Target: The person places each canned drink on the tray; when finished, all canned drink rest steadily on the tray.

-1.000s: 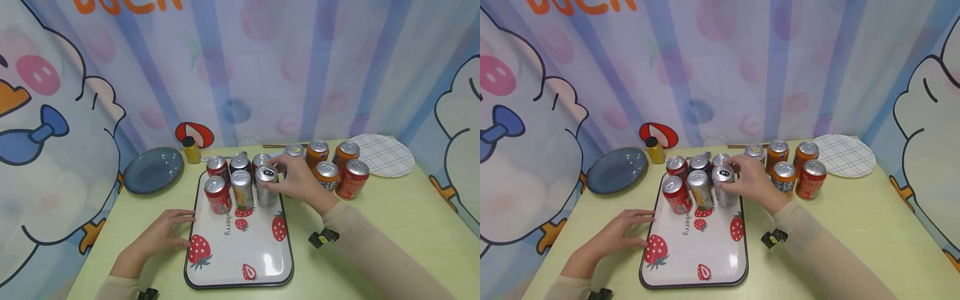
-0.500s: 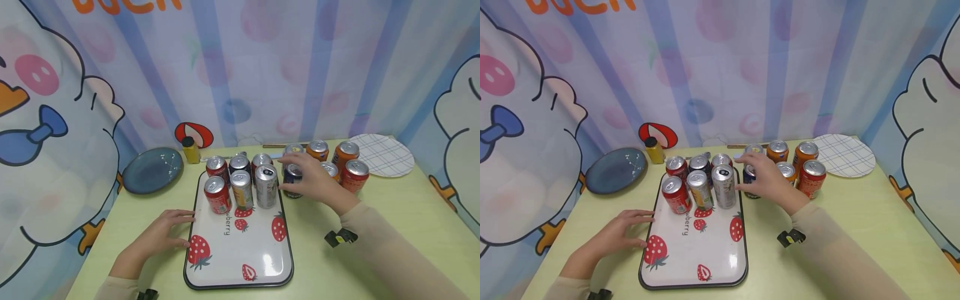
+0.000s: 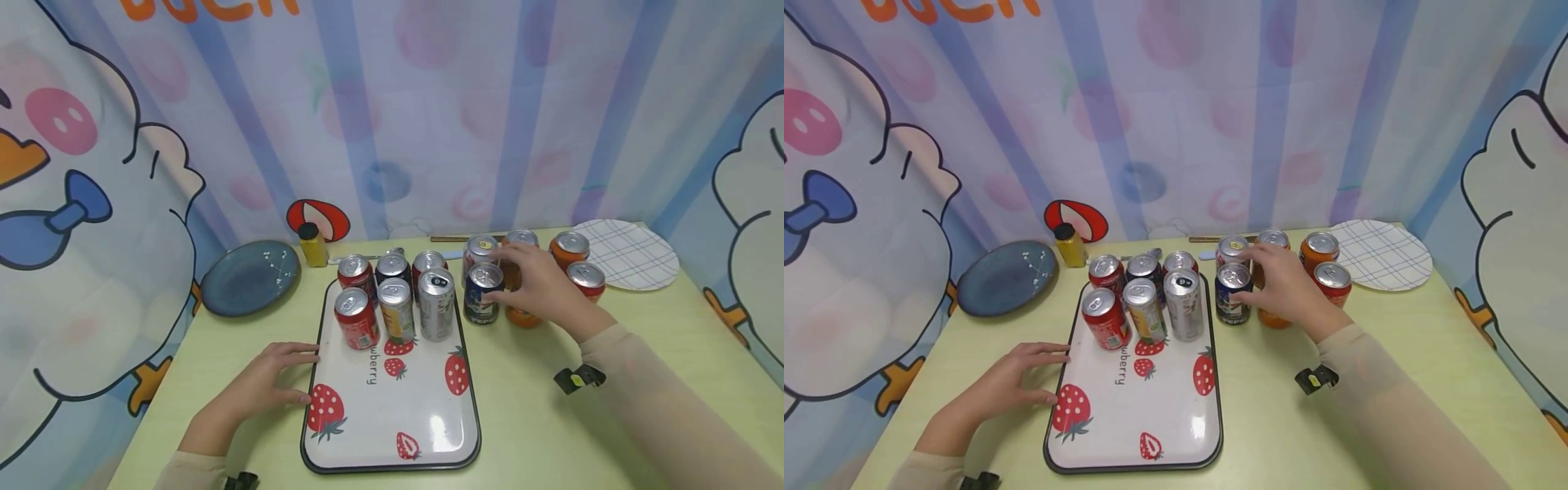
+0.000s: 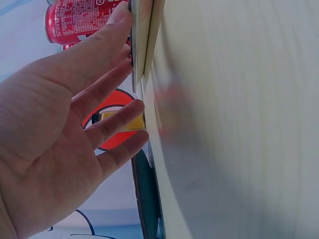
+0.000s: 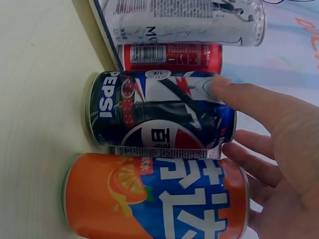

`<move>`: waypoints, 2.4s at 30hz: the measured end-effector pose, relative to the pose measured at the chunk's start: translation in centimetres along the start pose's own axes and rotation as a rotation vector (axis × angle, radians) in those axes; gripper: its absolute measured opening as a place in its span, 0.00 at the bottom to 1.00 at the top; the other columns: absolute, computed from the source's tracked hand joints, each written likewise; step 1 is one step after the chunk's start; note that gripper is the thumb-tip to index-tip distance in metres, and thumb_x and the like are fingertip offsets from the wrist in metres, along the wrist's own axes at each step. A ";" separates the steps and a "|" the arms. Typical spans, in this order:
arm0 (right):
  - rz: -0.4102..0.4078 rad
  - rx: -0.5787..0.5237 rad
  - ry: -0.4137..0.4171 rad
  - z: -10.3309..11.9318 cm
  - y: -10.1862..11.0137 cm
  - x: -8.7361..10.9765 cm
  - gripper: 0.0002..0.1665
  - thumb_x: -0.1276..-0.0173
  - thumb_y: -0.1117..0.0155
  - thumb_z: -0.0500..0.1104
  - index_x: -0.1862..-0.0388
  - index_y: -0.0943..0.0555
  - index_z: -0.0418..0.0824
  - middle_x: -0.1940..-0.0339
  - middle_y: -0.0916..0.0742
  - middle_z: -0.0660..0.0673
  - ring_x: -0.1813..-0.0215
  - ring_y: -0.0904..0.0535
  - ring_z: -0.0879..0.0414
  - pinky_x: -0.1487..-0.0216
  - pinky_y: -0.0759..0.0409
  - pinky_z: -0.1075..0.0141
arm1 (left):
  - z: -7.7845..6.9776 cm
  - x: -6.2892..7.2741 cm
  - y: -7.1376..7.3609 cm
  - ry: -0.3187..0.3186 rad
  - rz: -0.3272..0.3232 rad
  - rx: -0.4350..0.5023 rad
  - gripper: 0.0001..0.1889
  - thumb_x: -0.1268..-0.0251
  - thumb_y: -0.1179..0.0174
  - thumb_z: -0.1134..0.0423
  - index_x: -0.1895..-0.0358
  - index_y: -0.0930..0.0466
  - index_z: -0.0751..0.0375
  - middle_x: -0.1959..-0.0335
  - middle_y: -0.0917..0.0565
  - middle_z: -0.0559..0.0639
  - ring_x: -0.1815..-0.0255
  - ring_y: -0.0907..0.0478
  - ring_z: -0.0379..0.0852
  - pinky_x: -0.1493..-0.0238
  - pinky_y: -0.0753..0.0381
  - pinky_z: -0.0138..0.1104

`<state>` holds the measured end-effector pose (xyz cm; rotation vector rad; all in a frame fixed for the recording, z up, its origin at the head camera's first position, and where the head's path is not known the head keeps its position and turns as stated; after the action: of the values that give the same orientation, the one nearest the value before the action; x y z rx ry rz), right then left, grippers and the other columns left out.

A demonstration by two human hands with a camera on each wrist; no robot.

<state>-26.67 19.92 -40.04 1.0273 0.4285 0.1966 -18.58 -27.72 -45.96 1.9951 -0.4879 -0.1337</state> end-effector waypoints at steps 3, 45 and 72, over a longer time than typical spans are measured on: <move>0.002 0.035 0.005 -0.2 -0.1 -0.2 0.42 0.47 0.14 0.52 0.35 0.19 0.38 0.42 0.15 0.36 0.47 0.17 0.42 0.47 0.16 0.47 | 0.0 0.0 0.0 -0.010 -0.005 0.000 0.35 0.51 0.19 0.53 0.36 0.16 0.50 0.28 0.23 0.49 0.25 0.33 0.62 0.24 0.33 0.63; -0.174 -0.244 0.167 6.7 -1.4 6.2 0.37 0.60 0.09 0.44 0.48 0.17 0.46 0.51 0.12 0.54 0.54 0.18 0.61 0.53 0.15 0.64 | 0.1 -0.2 0.3 0.011 0.008 -0.022 0.35 0.52 0.18 0.50 0.36 0.16 0.50 0.28 0.23 0.49 0.25 0.32 0.62 0.25 0.33 0.64; -0.057 -0.395 0.156 16.4 -11.7 1.4 0.39 0.55 0.11 0.53 0.44 0.17 0.46 0.43 0.14 0.50 0.42 0.18 0.57 0.41 0.15 0.63 | 0.1 -0.2 0.1 0.009 0.011 -0.006 0.33 0.50 0.19 0.53 0.36 0.16 0.49 0.28 0.23 0.49 0.24 0.34 0.63 0.24 0.35 0.64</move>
<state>-18.76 1.64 -43.15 0.6133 0.5349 0.2990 -18.84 -27.76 -45.95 1.9862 -0.4920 -0.1198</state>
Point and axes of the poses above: each hand's wrist, its own x-axis away from the middle knuckle, its own y-axis out of the back of the hand, z = x × y, the point moved 1 cm from there along -x, towards the middle knuckle
